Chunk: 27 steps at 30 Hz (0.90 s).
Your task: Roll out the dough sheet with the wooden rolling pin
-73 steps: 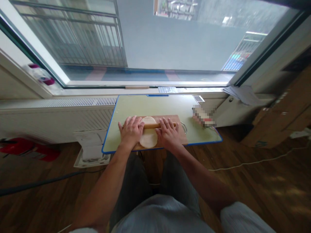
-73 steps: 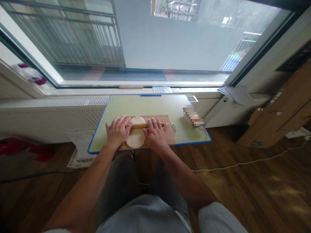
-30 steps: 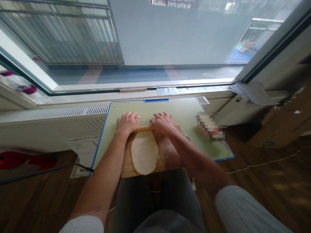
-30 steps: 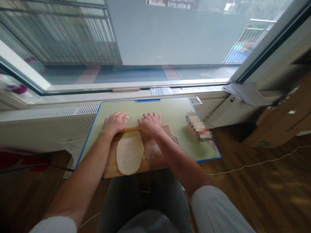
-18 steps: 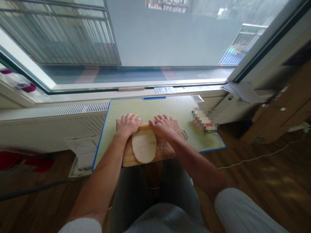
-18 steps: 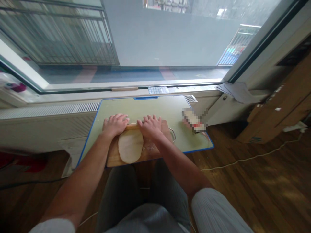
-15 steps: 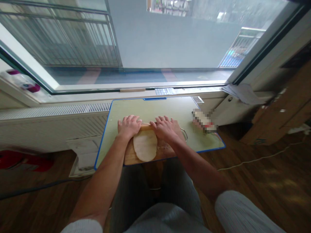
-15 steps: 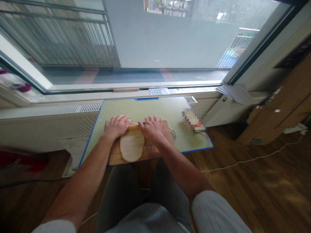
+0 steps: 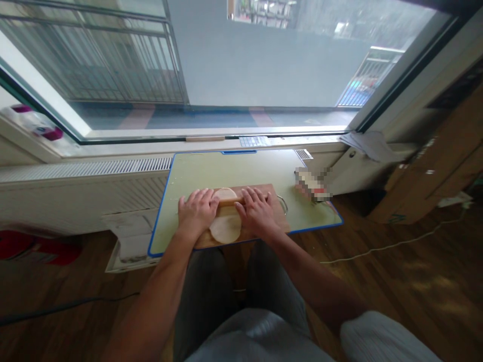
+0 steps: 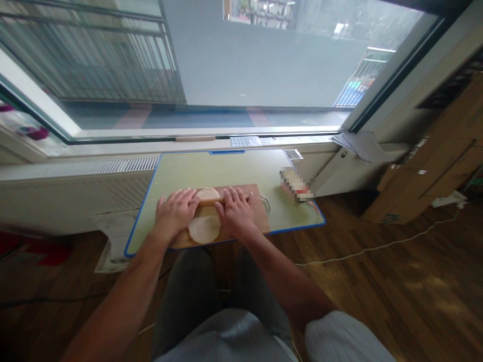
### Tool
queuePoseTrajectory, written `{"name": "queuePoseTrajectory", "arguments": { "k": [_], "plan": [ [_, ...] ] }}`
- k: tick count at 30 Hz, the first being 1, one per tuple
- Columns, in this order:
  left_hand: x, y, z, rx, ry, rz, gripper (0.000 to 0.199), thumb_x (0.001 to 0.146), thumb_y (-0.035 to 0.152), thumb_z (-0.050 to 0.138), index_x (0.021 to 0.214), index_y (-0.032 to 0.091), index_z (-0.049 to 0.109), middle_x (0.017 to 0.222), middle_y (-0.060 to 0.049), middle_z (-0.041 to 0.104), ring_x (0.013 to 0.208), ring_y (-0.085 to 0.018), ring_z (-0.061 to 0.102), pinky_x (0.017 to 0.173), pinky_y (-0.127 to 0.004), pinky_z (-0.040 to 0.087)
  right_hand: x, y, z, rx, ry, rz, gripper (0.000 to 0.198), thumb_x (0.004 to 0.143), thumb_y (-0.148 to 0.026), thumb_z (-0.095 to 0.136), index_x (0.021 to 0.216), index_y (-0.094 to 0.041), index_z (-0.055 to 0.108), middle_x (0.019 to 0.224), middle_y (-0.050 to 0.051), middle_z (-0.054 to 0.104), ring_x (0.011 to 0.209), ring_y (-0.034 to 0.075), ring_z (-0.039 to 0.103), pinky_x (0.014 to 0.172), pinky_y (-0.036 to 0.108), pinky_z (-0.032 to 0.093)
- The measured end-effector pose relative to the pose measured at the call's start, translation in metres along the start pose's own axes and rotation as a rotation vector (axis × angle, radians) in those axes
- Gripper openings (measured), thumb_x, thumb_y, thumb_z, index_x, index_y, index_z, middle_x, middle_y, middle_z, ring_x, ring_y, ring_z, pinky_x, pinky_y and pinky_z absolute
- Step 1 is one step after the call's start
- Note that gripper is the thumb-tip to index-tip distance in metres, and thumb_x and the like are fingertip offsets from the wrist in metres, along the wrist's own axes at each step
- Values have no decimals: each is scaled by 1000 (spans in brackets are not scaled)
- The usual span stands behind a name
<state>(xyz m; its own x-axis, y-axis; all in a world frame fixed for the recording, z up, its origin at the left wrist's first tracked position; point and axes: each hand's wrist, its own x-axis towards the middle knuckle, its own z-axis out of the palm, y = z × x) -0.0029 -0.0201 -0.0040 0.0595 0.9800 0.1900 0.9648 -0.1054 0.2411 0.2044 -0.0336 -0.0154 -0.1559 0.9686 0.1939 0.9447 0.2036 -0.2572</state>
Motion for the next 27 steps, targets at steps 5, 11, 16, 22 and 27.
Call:
{"name": "queuePoseTrajectory", "arguments": {
  "k": [5,11,16,22,27],
  "plan": [
    [-31,1,1,-35,46,4,58,111,48,35,159,25,57,166,-13,57,158,-33,46,134,-71,17,-23,-1,0,59,41,-5,54,114,-48,45,161,-23,53,171,10,51,162,29,38,136,62,14],
    [-43,4,-5,-50,37,1,58,111,46,33,156,21,60,166,-13,56,159,-32,45,134,-72,17,-22,5,-9,126,55,5,38,113,-45,51,143,-30,69,161,6,62,157,29,45,134,64,16],
    [-30,2,-2,-65,38,-21,57,112,46,31,153,24,64,166,-12,57,159,-32,46,133,-73,20,-3,7,-15,36,-1,7,42,117,-48,42,144,-29,68,166,6,56,160,31,39,131,67,20],
    [-10,-2,6,-61,78,-48,56,112,47,32,150,26,67,162,-11,61,159,-34,45,132,-76,17,18,5,-10,-69,5,-12,48,118,-51,33,139,-28,70,154,7,66,148,30,48,127,55,27],
    [10,-4,7,-42,90,-53,54,111,47,34,144,27,72,161,-11,62,157,-36,46,131,-78,15,37,1,-19,-135,-59,-56,52,119,-49,26,133,-29,72,140,9,73,135,29,55,122,53,30]
  ]
}}
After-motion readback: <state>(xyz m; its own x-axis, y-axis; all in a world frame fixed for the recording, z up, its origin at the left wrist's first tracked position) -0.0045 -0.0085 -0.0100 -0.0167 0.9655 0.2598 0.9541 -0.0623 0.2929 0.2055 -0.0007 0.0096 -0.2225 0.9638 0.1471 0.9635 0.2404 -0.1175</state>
